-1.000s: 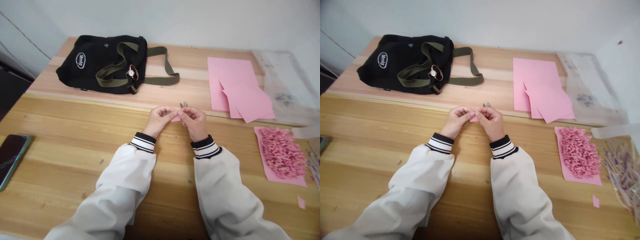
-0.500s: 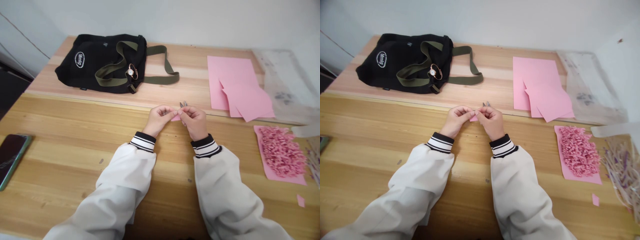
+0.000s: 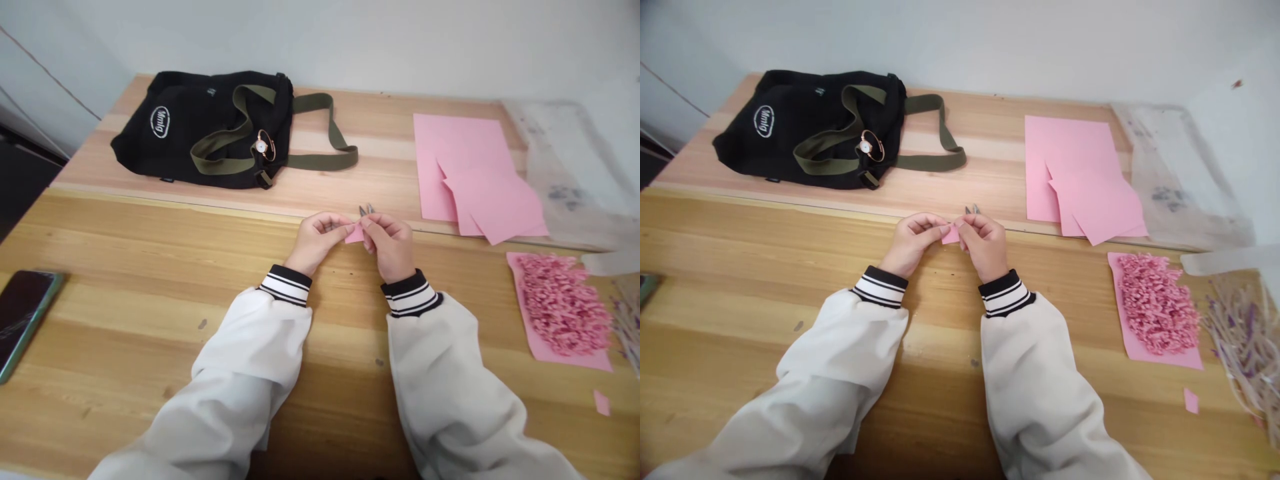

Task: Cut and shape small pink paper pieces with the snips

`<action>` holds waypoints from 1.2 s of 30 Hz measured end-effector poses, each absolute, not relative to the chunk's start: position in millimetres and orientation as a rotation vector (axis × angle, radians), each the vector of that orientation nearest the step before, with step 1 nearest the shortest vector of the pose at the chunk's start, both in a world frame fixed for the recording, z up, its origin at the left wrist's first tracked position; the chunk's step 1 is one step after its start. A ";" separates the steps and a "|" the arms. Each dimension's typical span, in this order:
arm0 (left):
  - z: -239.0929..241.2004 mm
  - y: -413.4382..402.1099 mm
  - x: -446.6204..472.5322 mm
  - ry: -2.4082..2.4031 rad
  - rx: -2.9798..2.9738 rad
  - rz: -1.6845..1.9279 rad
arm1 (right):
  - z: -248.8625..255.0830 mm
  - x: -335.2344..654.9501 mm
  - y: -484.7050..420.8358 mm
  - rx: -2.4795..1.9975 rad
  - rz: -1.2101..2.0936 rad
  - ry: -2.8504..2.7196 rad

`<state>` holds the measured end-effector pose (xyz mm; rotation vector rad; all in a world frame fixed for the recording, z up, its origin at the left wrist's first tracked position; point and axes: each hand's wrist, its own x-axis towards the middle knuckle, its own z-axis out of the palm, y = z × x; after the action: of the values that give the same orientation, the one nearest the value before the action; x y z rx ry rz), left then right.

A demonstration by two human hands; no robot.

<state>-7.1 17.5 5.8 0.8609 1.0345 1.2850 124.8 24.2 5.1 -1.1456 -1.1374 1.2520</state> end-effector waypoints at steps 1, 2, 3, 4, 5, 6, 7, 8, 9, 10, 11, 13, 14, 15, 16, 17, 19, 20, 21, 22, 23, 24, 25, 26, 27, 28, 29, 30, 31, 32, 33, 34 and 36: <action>5.9 17.6 -7.2 1.032 0.864 1.285 | 5.4 124.8 24.0 -1.139 1.252 -1.136; 5.8 17.6 -7.2 1.033 0.868 1.286 | 5.9 124.7 23.9 -1.136 1.252 -1.140; 5.7 17.6 -7.2 1.037 0.870 1.287 | 6.5 124.5 23.8 -1.137 1.254 -1.144; 5.5 17.6 -7.3 1.042 0.870 1.287 | 7.0 124.3 23.8 -1.140 1.257 -1.148; 5.2 17.5 -7.4 1.046 0.867 1.287 | 7.4 124.0 23.8 -1.147 1.259 -1.150; 5.0 17.4 -7.4 1.049 0.863 1.286 | 7.6 123.8 23.8 -1.156 1.258 -1.147; 4.9 17.3 -7.4 1.050 0.858 1.285 | 7.5 123.6 23.9 -1.165 1.256 -1.142; 4.8 17.2 -7.3 1.049 0.854 1.285 | 7.2 123.4 24.1 -1.171 1.251 -1.134; 4.9 17.2 -7.2 1.046 0.852 1.286 | 6.7 123.3 24.3 -1.174 1.247 -1.127; 5.1 17.2 -7.0 1.042 0.851 1.288 | 6.2 123.3 24.5 -1.175 1.245 -1.121; 5.3 17.3 -6.9 1.037 0.851 1.291 | 5.7 123.2 24.7 -1.173 1.244 -1.116; 5.7 17.5 -6.7 1.030 0.853 1.293 | 5.2 123.2 25.0 -1.172 1.246 -1.110; 5.8 17.5 -6.6 1.029 0.855 1.292 | 5.4 123.1 25.0 -1.175 1.247 -1.108; 5.9 17.6 -6.6 1.030 0.858 1.291 | 5.7 123.0 24.9 -1.180 1.249 -1.106; 6.0 17.6 -6.7 1.032 0.861 1.289 | 6.3 123.0 24.7 -1.183 1.249 -1.101; 6.0 17.5 -6.8 1.035 0.863 1.288 | 7.0 122.9 24.5 -1.185 1.251 -1.096; 6.0 17.3 -7.0 1.040 0.867 1.284 | 8.3 122.7 24.2 -1.188 1.254 -1.086; 6.1 17.2 -7.1 1.041 0.868 1.282 | 8.7 122.7 24.1 -1.188 1.256 -1.082; 6.2 17.1 -7.1 1.042 0.868 1.282 | 9.0 122.6 24.1 -1.187 1.256 -1.077; 6.4 17.1 -7.1 1.044 0.868 1.283 | 9.0 122.5 24.1 -1.185 1.256 -1.071; 6.7 17.1 -7.1 1.046 0.868 1.283 | 8.9 122.5 24.2 -1.182 1.257 -1.066; 7.0 17.0 -7.0 1.048 0.868 1.284 | 8.6 122.4 24.3 -1.179 1.256 -1.061; 7.2 17.0 -7.0 1.050 0.870 1.284 | 8.2 122.4 24.4 -1.176 1.256 -1.059; 7.5 17.0 -7.0 1.050 0.871 1.285 | 7.8 122.4 24.5 -1.174 1.255 -1.059; 7.7 17.0 -7.0 1.049 0.874 1.285 | 7.4 122.4 24.5 -1.174 1.255 -1.061; 7.8 16.9 -7.0 1.048 0.876 1.285 | 7.1 122.4 24.5 -1.174 1.254 -1.063; 7.8 16.9 -7.0 1.048 0.878 1.283 | 6.9 122.5 24.5 -1.174 1.255 -1.065; 7.7 16.9 -7.0 1.048 0.879 1.281 | 6.8 122.7 24.5 -1.174 1.254 -1.065; 7.6 16.8 -7.0 1.049 0.879 1.278 | 6.8 122.9 24.6 -1.174 1.255 -1.064; 7.4 16.9 -7.1 1.050 0.876 1.276 | 6.7 123.1 24.7 -1.177 1.254 -1.064; 7.3 16.9 -7.1 1.050 0.873 1.275 | 6.6 123.4 24.8 -1.182 1.253 -1.066; 7.1 16.9 -7.1 1.049 0.869 1.276 | 6.4 123.6 24.9 -1.187 1.250 -1.070; 6.9 17.0 -7.3 1.044 0.864 1.280 | 5.7 124.1 25.1 -1.188 1.244 -1.075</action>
<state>-7.3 17.0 6.9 0.8644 1.0444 1.2803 124.1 25.1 5.7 -1.1876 -1.0752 1.2439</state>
